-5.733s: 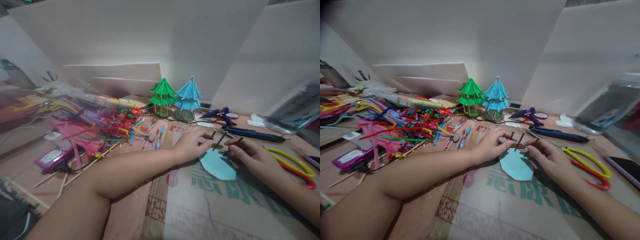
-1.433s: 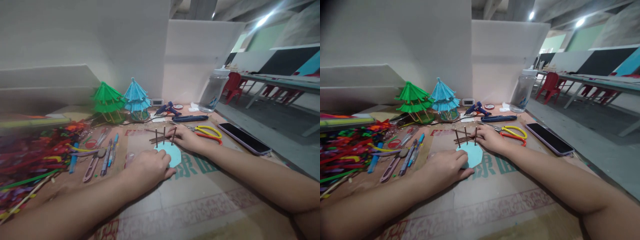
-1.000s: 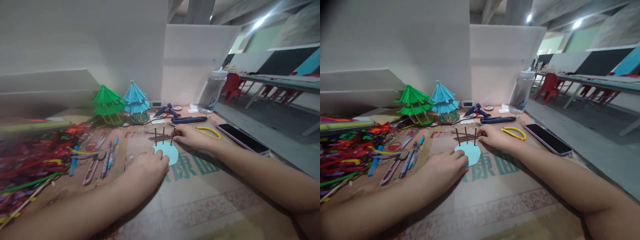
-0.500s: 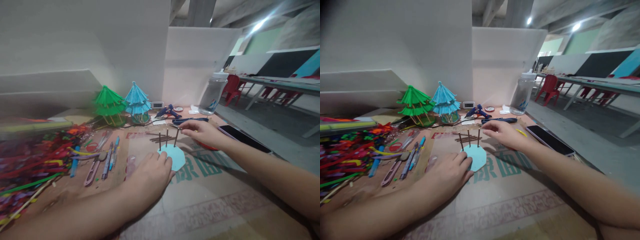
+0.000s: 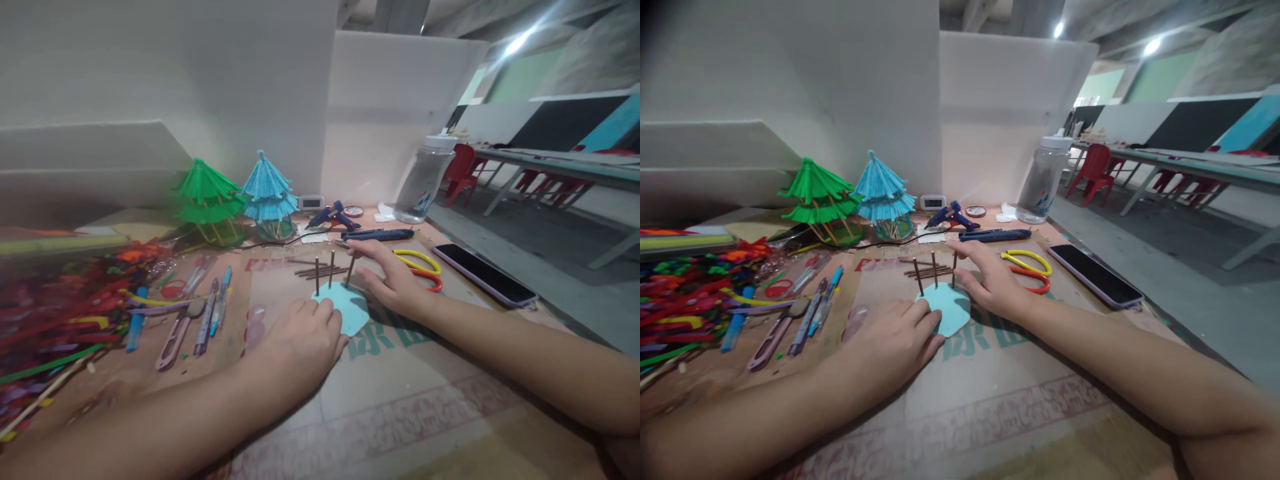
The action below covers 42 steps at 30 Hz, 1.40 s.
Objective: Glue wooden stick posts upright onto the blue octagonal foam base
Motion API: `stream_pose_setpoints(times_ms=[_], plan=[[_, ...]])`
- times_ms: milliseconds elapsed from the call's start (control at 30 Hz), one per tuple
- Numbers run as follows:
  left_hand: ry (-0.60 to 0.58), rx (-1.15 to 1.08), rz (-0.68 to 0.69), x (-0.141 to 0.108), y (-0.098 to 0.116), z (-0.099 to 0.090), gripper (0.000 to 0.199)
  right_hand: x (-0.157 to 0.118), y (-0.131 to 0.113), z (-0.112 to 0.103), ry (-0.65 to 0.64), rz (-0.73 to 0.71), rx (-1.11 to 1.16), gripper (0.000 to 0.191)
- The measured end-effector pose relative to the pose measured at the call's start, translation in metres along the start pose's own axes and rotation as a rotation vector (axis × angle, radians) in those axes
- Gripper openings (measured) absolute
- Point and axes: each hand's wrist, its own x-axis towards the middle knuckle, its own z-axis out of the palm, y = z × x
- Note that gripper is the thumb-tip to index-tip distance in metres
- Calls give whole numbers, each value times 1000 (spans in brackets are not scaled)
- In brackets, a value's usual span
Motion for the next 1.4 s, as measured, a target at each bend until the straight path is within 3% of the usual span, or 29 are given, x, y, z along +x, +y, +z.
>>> stream_pose_setpoints(times_ms=[167,267,367,433,500,600,733,867,1000,1100,1200,1300,1400], plan=[[34,-30,-23,-1,-4,3,23,3,7,6,86,213,125,38],[63,-113,-53,0,-21,-9,36,6,10,6,59,342,156,27],[70,-206,-233,5,-48,-28,49,9,10,4,-42,388,160,23],[85,-292,-342,9,-65,-34,45,10,9,4,-100,390,163,23],[171,-381,-394,13,-76,-28,35,11,9,5,-148,390,165,26],[331,-566,-329,15,-78,-4,29,10,10,7,-218,377,198,33],[347,-724,-328,14,-69,20,19,10,12,8,-265,381,250,40],[351,-692,-335,13,-66,20,17,10,11,9,-249,367,296,40],[357,-682,-384,15,-68,17,21,9,9,6,-143,340,179,25],[343,-695,-377,15,-67,18,22,5,6,2,-129,214,59,30],[340,-722,-355,13,-67,19,23,1,-2,-1,-236,-65,13,28],[437,-840,-398,12,-69,20,35,-2,-11,-3,-388,-305,-94,31],[551,-991,-505,12,-71,22,45,-3,-17,-3,-532,-410,-196,42]])
